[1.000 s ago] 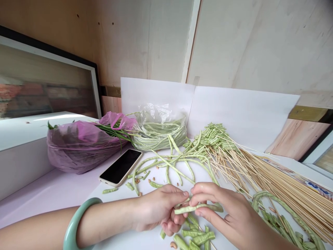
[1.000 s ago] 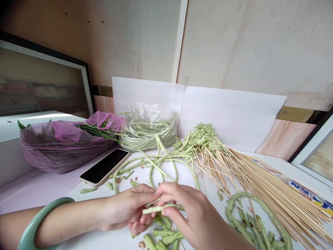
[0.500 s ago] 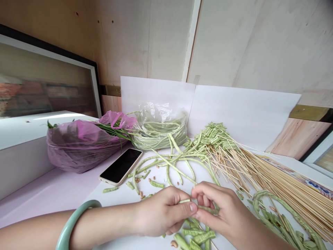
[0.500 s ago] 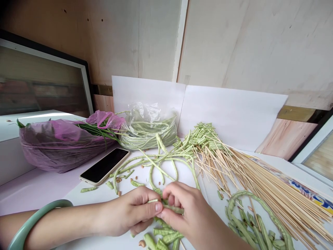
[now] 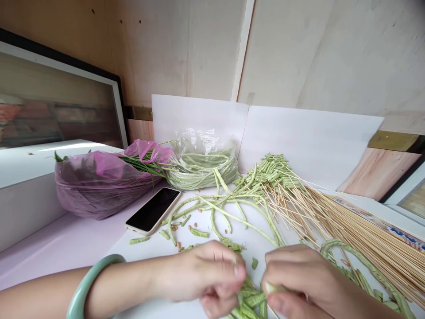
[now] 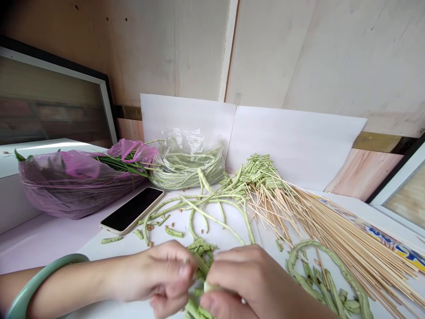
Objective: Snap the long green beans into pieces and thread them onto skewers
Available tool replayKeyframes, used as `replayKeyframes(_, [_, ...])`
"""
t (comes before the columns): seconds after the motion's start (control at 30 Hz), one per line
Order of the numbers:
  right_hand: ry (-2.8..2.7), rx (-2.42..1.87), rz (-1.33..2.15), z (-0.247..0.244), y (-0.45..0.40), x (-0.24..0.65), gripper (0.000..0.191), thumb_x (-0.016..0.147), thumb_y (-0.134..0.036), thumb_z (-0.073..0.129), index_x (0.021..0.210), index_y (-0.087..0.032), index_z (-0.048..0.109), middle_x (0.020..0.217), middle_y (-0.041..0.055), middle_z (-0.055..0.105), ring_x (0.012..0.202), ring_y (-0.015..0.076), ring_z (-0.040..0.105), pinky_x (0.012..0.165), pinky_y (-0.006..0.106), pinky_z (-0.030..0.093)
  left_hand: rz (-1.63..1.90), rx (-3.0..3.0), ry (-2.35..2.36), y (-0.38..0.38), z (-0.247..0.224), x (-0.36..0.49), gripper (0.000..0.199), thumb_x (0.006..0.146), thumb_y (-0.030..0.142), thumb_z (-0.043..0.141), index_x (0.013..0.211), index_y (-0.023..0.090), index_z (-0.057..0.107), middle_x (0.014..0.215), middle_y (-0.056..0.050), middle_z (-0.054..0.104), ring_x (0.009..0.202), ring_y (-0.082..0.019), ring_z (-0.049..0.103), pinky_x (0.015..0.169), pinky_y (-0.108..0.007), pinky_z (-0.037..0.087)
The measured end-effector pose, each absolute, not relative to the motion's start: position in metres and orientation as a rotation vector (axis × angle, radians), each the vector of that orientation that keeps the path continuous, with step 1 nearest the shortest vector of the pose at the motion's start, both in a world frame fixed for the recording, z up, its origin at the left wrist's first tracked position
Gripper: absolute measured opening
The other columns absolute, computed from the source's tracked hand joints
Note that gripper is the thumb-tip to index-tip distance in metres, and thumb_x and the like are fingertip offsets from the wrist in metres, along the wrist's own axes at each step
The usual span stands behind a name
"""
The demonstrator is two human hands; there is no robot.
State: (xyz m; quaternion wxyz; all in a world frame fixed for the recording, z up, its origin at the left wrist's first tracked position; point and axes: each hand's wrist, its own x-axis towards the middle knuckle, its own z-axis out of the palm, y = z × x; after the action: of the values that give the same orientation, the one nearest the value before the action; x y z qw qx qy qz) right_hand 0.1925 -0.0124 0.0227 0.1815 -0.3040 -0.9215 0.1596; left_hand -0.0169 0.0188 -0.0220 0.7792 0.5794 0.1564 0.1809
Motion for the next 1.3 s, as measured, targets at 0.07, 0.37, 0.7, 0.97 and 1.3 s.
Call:
replayKeyframes(0.07, [-2.516, -0.939, 0.447, 0.023, -0.01, 0.191, 0.033, 0.1, -0.034, 0.04, 0.069, -0.023, 0.046, 0.064, -0.0033, 0.049, 0.056, 0.0123, 0.051, 0.052, 0.023, 0.04, 0.433, 1.025, 0.387, 0.022, -0.025, -0.014, 0.05, 0.077, 0.063, 0.061, 0.063, 0.019, 0.043, 0.046, 0.009, 0.027, 0.036, -0.005, 0.026, 0.037, -0.021, 0.014])
replayKeyframes(0.37, [-2.375, -1.029, 0.548, 0.014, -0.005, 0.19, 0.043, 0.097, -0.016, 0.029, 0.129, -0.028, 0.055, 0.087, 0.0021, 0.051, 0.069, 0.0134, 0.056, 0.064, 0.024, 0.05, 0.443, 0.825, 0.5, 0.034, -0.039, -0.01, 0.038, 0.079, 0.051, 0.062, 0.077, 0.014, 0.055, 0.053, 0.004, 0.046, 0.04, -0.007, 0.045, 0.036, -0.017, 0.029])
replayKeyframes(0.7, [-2.316, -1.103, 0.732, -0.01, 0.004, 0.185, 0.032, 0.08, -0.005, 0.049, 0.099, -0.03, 0.045, 0.08, -0.0077, 0.058, 0.075, 0.0108, 0.063, 0.069, 0.019, 0.048, 0.42, 1.026, 0.511, 0.034, -0.045, -0.007, 0.042, 0.077, 0.054, 0.065, 0.082, 0.013, 0.056, 0.059, 0.0, 0.058, 0.038, -0.007, 0.051, 0.034, -0.016, 0.033])
replayKeyframes(0.97, [-2.165, -1.077, 0.512, -0.03, 0.005, 0.183, 0.035, 0.069, -0.005, 0.059, 0.075, -0.026, 0.031, 0.069, -0.0087, 0.053, 0.059, 0.0109, 0.05, 0.056, 0.02, 0.042, 0.327, 1.417, 0.568, 0.027, -0.045, -0.011, 0.058, 0.07, 0.074, 0.058, 0.075, 0.019, 0.041, 0.047, 0.008, 0.045, 0.04, -0.004, 0.04, 0.041, -0.015, 0.036])
replayKeyframes(1.3, [-2.733, -0.541, 0.466, -0.026, 0.002, 0.18, 0.043, 0.101, -0.033, 0.033, 0.06, -0.021, 0.028, 0.055, -0.0068, 0.033, 0.047, 0.0095, 0.033, 0.051, 0.025, 0.03, 0.206, 1.628, 0.233, 0.028, -0.032, -0.018, 0.024, 0.084, 0.029, 0.051, 0.064, 0.019, 0.044, 0.051, 0.006, 0.039, 0.046, -0.007, 0.035, 0.046, -0.019, 0.031])
